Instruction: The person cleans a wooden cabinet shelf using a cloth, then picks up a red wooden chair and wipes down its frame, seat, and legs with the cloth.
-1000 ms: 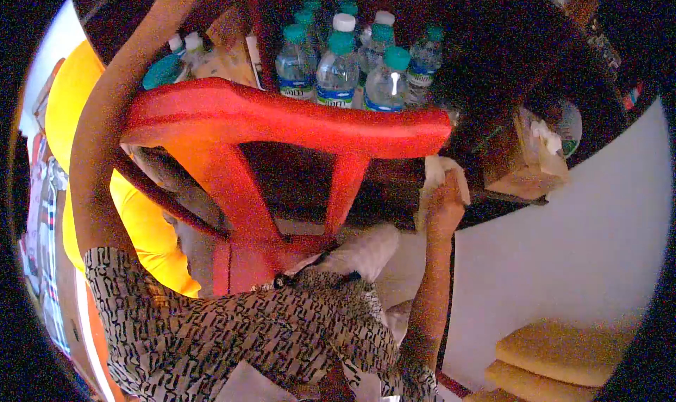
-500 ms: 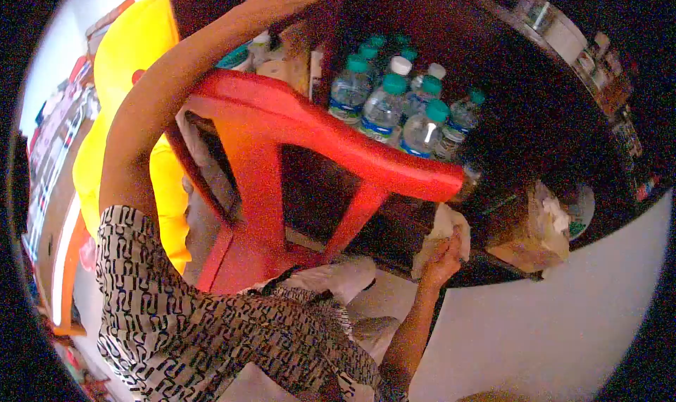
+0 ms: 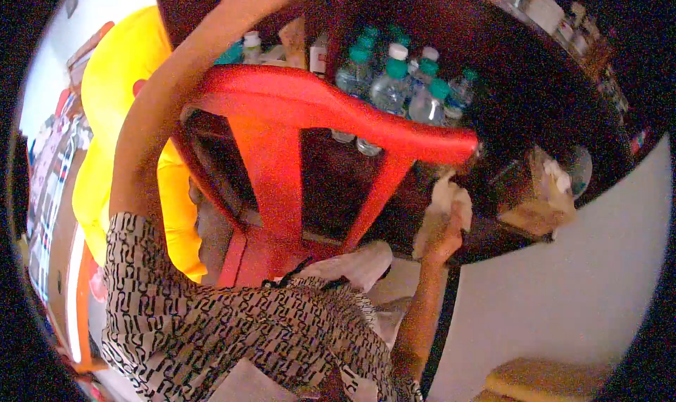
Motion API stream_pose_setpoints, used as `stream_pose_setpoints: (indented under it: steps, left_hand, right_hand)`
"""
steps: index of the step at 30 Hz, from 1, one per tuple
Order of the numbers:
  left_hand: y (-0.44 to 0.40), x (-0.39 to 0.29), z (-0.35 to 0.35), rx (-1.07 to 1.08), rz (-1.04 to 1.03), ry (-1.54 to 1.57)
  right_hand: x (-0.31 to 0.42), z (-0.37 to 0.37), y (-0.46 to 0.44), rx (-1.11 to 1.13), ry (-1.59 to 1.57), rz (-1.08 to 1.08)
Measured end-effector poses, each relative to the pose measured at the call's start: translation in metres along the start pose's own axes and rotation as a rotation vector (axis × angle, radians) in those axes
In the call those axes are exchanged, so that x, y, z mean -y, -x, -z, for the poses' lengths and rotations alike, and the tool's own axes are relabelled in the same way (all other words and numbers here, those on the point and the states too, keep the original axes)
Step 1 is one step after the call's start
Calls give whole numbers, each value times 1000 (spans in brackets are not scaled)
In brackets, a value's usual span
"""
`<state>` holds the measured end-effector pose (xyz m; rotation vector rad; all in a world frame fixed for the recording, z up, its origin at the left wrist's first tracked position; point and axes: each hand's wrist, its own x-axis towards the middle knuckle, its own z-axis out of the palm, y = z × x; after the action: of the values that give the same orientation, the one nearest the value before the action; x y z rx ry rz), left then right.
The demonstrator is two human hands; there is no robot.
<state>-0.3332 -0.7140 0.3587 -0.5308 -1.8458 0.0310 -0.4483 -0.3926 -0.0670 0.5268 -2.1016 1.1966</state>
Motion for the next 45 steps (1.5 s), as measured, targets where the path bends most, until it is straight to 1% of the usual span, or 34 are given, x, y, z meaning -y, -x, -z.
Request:
stream_pose_setpoints:
  steps: [2, 3, 4, 5, 8, 9, 11, 13, 14, 15, 16, 18, 19, 22, 24, 26, 28, 31, 34, 37, 39, 41, 43, 45]
  left_hand:
    - [8, -24, 12, -28, -27, 63]
    - [51, -12, 24, 10, 332, 73]
    - [59, -39, 25, -81, 108, 72]
    - [67, -67, 27, -169, -115, 52]
    - [169, -113, 51, -70, -45, 12]
    - [209, -121, 45, -190, 149, 68]
    - [260, -136, 29, -460, 768, 254]
    - [296, -135, 23, -445, 1112, 385]
    - [309, -131, 21, -430, 1284, 447]
    - [315, -127, 16, -348, 1309, 441]
    - [323, -118, 14, -237, 1307, 501]
    - [333, -95, 18, -16, 1289, 614]
    - [327, -87, 14, 89, 1165, 450]
    - [319, -75, -8, 133, 900, 440]
    - [361, -52, -22, 155, 959, 362]
    - [397, -28, -35, 171, 1004, 296]
    - [397, -19, -44, 204, 1010, 288]
    - [361, -27, -55, 309, 933, 353]
    - [339, -43, -71, 403, 876, 396]
    - [332, -48, -77, 460, 847, 397]
    - [332, -48, -72, 476, 849, 386]
    - [333, -43, -59, 485, 856, 365]
    - [333, -40, -48, 490, 861, 354]
    - [331, -36, -47, 496, 853, 356]
  right_hand:
    - [4, -5, 7, 107, -44, -105]
    - [1, -7, 9, 153, -47, -151]
    - [-3, -10, 9, 186, -53, -193]
    - [11, -5, 5, 140, -143, -125]
    - [12, 3, 11, 195, -186, -158]
    - [20, 8, 12, 213, -222, -167]
    - [30, 12, 12, 260, -332, -175]
    - [35, 10, 3, 311, -435, -139]
    - [41, 7, -3, 358, -474, -163]
    - [55, 6, -13, 408, -514, -190]
    - [64, 1, -22, 456, -555, -215]
    - [69, -18, -35, 629, -791, -217]
    - [68, -28, -40, 716, -913, -214]
    - [61, -67, -50, 727, -898, -99]
    - [63, -99, -63, 967, -1239, -250]
    - [83, -110, -67, 1102, -1393, -226]
    - [119, -96, -80, 1133, -1339, -22]
    - [150, -94, -85, 1224, -1438, 88]
    - [139, -127, -73, 1095, -1207, 251]
    - [121, -125, -71, 611, -679, 700]
    - [94, -110, -68, 744, -668, 580]
    - [77, -104, -62, 714, -667, 527]
    - [77, -97, -48, 520, -685, 542]
    - [78, -99, -45, 606, -712, 435]
